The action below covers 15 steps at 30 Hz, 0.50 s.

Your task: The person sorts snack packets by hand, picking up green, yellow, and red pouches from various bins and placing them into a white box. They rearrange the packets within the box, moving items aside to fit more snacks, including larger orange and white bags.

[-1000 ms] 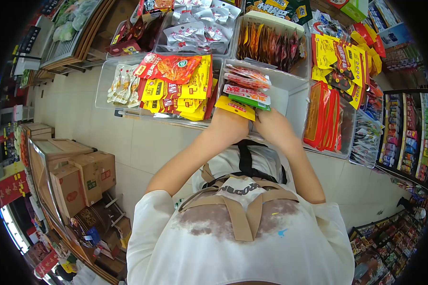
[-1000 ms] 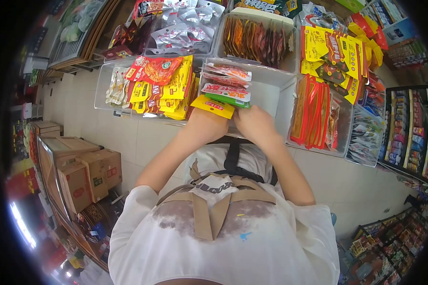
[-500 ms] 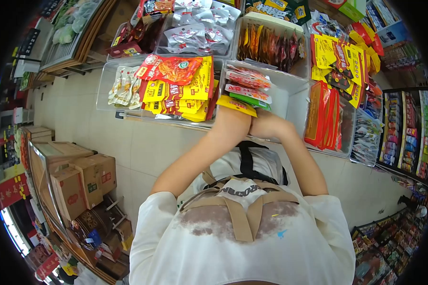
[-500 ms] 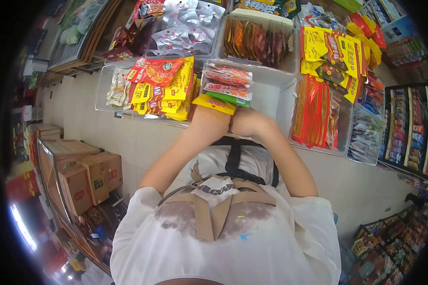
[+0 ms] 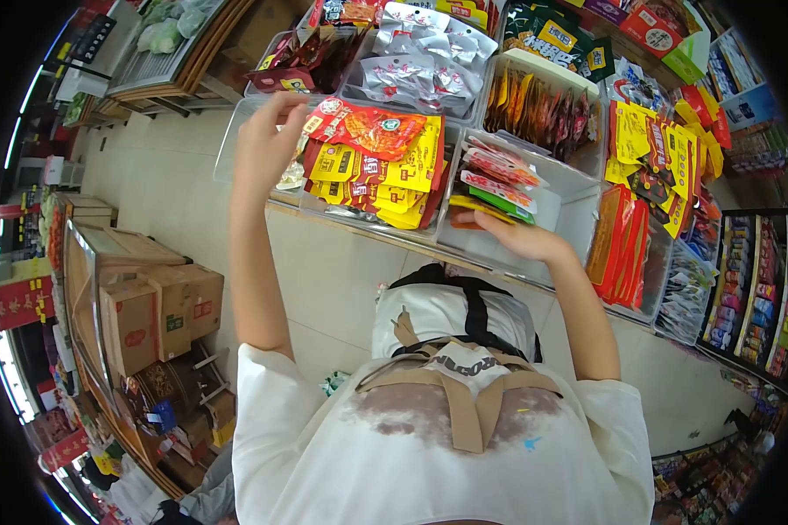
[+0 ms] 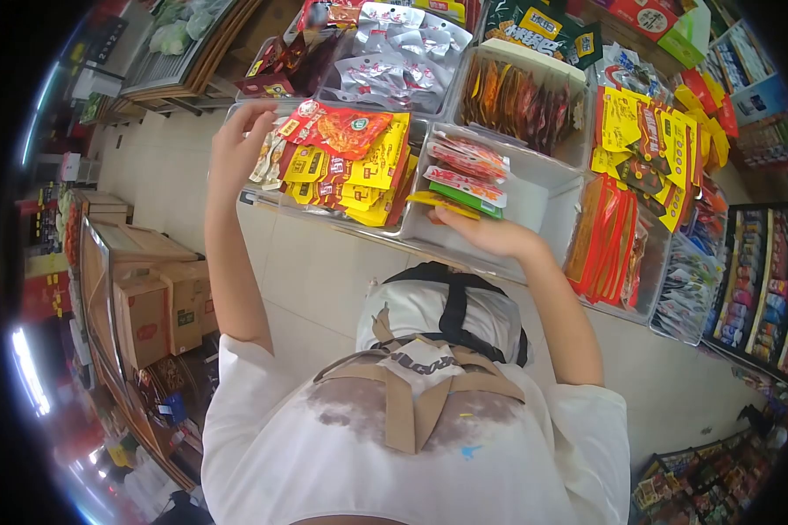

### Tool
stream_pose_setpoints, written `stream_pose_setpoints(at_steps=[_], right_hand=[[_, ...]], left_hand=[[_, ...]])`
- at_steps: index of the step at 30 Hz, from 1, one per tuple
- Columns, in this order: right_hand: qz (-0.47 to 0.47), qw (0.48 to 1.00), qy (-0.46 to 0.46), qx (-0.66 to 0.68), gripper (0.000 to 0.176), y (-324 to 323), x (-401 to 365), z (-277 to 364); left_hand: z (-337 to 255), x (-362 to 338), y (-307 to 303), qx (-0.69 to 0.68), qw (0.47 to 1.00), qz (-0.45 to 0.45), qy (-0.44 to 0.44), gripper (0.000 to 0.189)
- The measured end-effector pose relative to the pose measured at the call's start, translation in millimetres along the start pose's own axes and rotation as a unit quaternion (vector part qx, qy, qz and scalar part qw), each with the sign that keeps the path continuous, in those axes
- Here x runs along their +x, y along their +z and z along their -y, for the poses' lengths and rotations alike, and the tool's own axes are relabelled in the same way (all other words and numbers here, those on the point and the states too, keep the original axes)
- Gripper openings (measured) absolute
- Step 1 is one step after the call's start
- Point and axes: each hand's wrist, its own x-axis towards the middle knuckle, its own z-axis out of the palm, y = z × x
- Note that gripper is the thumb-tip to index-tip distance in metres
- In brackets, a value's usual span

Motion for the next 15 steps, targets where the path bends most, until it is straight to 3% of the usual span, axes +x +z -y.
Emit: stream_pose_setpoints(at_steps=[2, 4, 8, 11, 15], right_hand=[[0.001, 1.0, 0.01, 0.023, 0.056, -2, 2, -2], [0.001, 0.999, 0.022, 0.048, 0.058, -2, 3, -1], [0.004, 0.997, -0.017, 0.069, 0.058, 2, -1, 22], [0.011, 0.998, -0.026, 0.058, 0.058, 2, -2, 27], [0.016, 0.999, -0.011, 0.046, 0.059, 1, -3, 26]], left_hand=[[23, 15, 1, 0.039, 0.999, -0.022, -0.03, 0.029], [31, 24, 3, 0.15, 0.978, 0.049, -0.14, 0.041], [49, 36, 18, 0.177, 0.971, 0.088, -0.131, 0.051], [62, 40, 28, 0.152, 0.976, 0.086, -0.13, 0.05], [68, 44, 28, -0.04, 0.98, 0.116, -0.154, 0.032]])
